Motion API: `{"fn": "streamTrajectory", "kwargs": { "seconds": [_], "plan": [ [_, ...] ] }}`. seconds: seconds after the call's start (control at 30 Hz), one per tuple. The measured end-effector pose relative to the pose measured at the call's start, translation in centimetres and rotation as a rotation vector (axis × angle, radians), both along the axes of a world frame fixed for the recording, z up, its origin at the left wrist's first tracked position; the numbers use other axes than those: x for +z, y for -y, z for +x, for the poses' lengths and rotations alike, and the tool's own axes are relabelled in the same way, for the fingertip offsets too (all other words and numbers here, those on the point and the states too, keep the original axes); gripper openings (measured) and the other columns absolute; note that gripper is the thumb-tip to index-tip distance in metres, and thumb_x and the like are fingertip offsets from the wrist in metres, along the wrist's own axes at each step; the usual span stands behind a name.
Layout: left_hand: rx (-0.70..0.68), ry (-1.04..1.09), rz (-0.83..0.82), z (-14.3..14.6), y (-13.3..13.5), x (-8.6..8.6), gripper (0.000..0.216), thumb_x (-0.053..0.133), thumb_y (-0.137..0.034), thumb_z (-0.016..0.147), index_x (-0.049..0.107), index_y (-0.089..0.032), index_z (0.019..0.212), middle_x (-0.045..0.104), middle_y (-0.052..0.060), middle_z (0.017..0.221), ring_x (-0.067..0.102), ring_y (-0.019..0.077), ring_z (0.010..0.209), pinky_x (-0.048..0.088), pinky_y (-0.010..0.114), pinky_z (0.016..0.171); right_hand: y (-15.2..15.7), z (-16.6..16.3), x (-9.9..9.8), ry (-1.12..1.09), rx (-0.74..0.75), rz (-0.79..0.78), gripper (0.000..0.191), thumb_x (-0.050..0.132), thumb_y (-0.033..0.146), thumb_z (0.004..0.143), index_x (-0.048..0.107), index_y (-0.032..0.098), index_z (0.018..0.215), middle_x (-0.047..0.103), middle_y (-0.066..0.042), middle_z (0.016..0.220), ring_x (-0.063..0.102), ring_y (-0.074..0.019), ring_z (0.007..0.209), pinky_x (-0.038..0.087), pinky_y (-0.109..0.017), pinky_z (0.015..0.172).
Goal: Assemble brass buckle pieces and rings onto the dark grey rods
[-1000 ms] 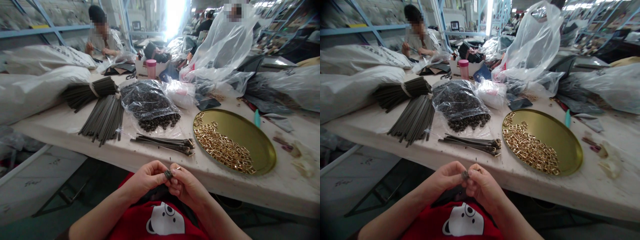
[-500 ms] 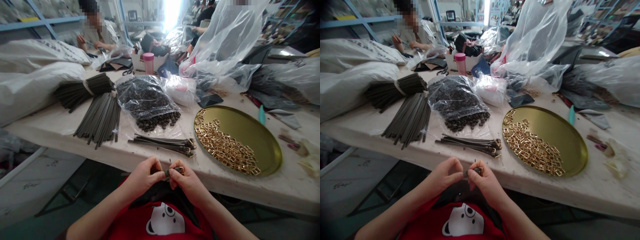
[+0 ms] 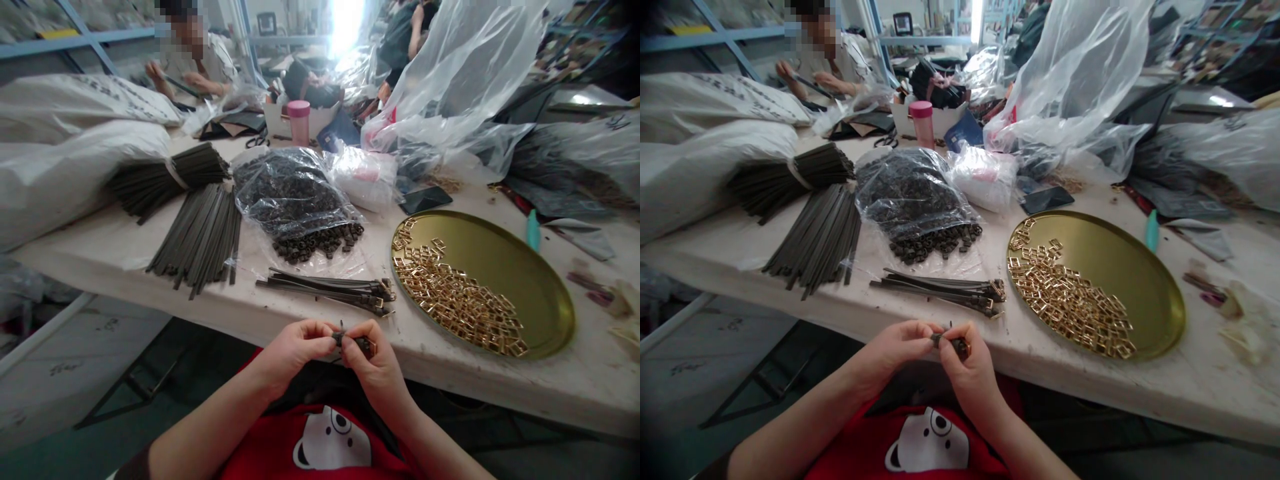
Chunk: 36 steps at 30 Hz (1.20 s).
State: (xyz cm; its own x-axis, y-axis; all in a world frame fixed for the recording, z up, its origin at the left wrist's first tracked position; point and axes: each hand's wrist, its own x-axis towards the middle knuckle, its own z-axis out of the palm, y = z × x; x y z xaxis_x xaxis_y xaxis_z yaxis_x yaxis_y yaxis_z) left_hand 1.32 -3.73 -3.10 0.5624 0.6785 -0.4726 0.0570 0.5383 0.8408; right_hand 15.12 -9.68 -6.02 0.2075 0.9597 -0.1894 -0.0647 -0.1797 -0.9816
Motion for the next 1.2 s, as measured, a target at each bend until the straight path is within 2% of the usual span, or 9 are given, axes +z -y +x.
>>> {"fn": "streamTrajectory", "kwargs": {
  "seconds": [0.07, 0.13, 0.33, 0.43, 0.53, 0.7, 0.87, 1.0, 1.2],
  "plan": [
    [0.039, 0.076, -0.110, 0.0, 0.2, 0.1, 0.012, 0.064, -0.022, 0.068, 0.057, -0.013, 0.065, 0.061, 0.004, 0.093, 0.056, 0.0139, 0.078, 0.041, 0.023, 0.071, 0.0, -0.2, 0.3, -0.082, 0.021, -0.057, 0.021, 0.053, 0.038, 0.078, 0.042, 0.021, 0.078, 0.047, 0.006, 0.055, 0.044, -0.0099, 0.049, 0.037, -0.022, 0.049],
    [0.066, 0.087, -0.095, -0.1, 0.3, 0.3, 0.012, 0.065, -0.021, 0.068, 0.058, -0.013, 0.065, 0.060, 0.004, 0.094, 0.055, 0.0141, 0.081, 0.040, 0.023, 0.074, 0.0, -0.3, 0.5, -0.083, 0.025, -0.073, 0.020, 0.052, 0.038, 0.078, 0.042, 0.020, 0.078, 0.046, 0.007, 0.053, 0.044, -0.0100, 0.048, 0.037, -0.022, 0.049],
    [-0.065, -0.164, 0.287, -0.6, 0.6, 0.9, 0.012, 0.059, -0.025, 0.073, 0.061, -0.013, 0.072, 0.060, 0.002, 0.074, 0.053, 0.0133, 0.072, 0.040, 0.024, 0.069, 1.0, -0.5, 0.0, 0.072, 0.006, 0.012, 0.018, 0.051, 0.036, 0.079, 0.045, 0.019, 0.078, 0.045, 0.006, 0.056, 0.043, -0.0099, 0.049, 0.035, -0.022, 0.047],
    [-0.084, -0.154, 0.175, -1.0, 0.8, 0.9, 0.017, 0.062, -0.028, 0.071, 0.056, -0.014, 0.078, 0.060, 0.000, 0.067, 0.054, 0.0117, 0.063, 0.040, 0.022, 0.060, 1.6, -0.3, 0.2, 0.062, 0.074, 0.053, 0.018, 0.047, 0.038, 0.082, 0.045, 0.020, 0.081, 0.046, 0.006, 0.057, 0.043, -0.0099, 0.050, 0.036, -0.021, 0.048],
    [-0.165, -0.111, 0.012, -1.3, 1.1, 1.1, 0.022, 0.063, -0.031, 0.070, 0.055, -0.013, 0.081, 0.061, 0.000, 0.067, 0.055, 0.0097, 0.057, 0.039, 0.020, 0.055, 2.2, -0.2, 0.7, 0.189, 0.138, 0.114, 0.018, 0.045, 0.036, 0.084, 0.047, 0.019, 0.080, 0.050, 0.003, 0.063, 0.047, -0.0111, 0.055, 0.038, -0.022, 0.051],
    [-0.228, -0.189, 0.062, -1.4, 1.9, 1.4, 0.019, 0.062, -0.030, 0.070, 0.057, -0.012, 0.075, 0.060, -0.001, 0.062, 0.055, 0.0101, 0.056, 0.040, 0.021, 0.055, 2.9, 0.0, 1.0, 0.331, 0.267, 0.188, 0.016, 0.039, 0.032, 0.087, 0.047, 0.020, 0.092, 0.058, -0.002, 0.079, 0.055, -0.0142, 0.071, 0.043, -0.025, 0.063],
    [-0.334, -0.300, 0.313, -1.0, 2.8, 1.6, 0.019, 0.053, -0.031, 0.076, 0.056, -0.013, 0.072, 0.060, 0.000, 0.064, 0.055, 0.0121, 0.060, 0.040, 0.020, 0.054, 3.4, -0.1, 0.5, 0.501, 0.350, 0.229, 0.024, 0.031, 0.031, 0.090, 0.043, 0.020, 0.107, 0.062, -0.004, 0.084, 0.060, -0.0165, 0.074, 0.045, -0.027, 0.064],
    [-0.460, -0.531, 0.705, -0.8, 1.4, 2.1, 0.025, 0.048, -0.037, 0.080, 0.061, -0.016, 0.079, 0.064, 0.002, 0.075, 0.057, 0.0160, 0.069, 0.039, 0.023, 0.059, 1.9, 0.9, 1.0, 0.705, 0.317, 0.326, 0.028, 0.031, 0.034, 0.089, 0.046, 0.017, 0.106, 0.064, -0.008, 0.088, 0.060, -0.0196, 0.080, 0.045, -0.030, 0.068],
    [-0.263, -0.745, 1.198, 0.1, -4.2, 1.3, 0.019, 0.047, -0.028, 0.083, 0.061, -0.020, 0.094, 0.064, 0.007, 0.089, 0.056, 0.0197, 0.083, 0.038, 0.029, 0.073, -3.9, 5.6, 1.4, 1.078, -0.011, 0.266, 0.034, 0.028, 0.038, 0.090, 0.054, 0.018, 0.078, 0.060, -0.007, 0.072, 0.056, -0.0209, 0.068, 0.043, -0.032, 0.062]
  ]
}}
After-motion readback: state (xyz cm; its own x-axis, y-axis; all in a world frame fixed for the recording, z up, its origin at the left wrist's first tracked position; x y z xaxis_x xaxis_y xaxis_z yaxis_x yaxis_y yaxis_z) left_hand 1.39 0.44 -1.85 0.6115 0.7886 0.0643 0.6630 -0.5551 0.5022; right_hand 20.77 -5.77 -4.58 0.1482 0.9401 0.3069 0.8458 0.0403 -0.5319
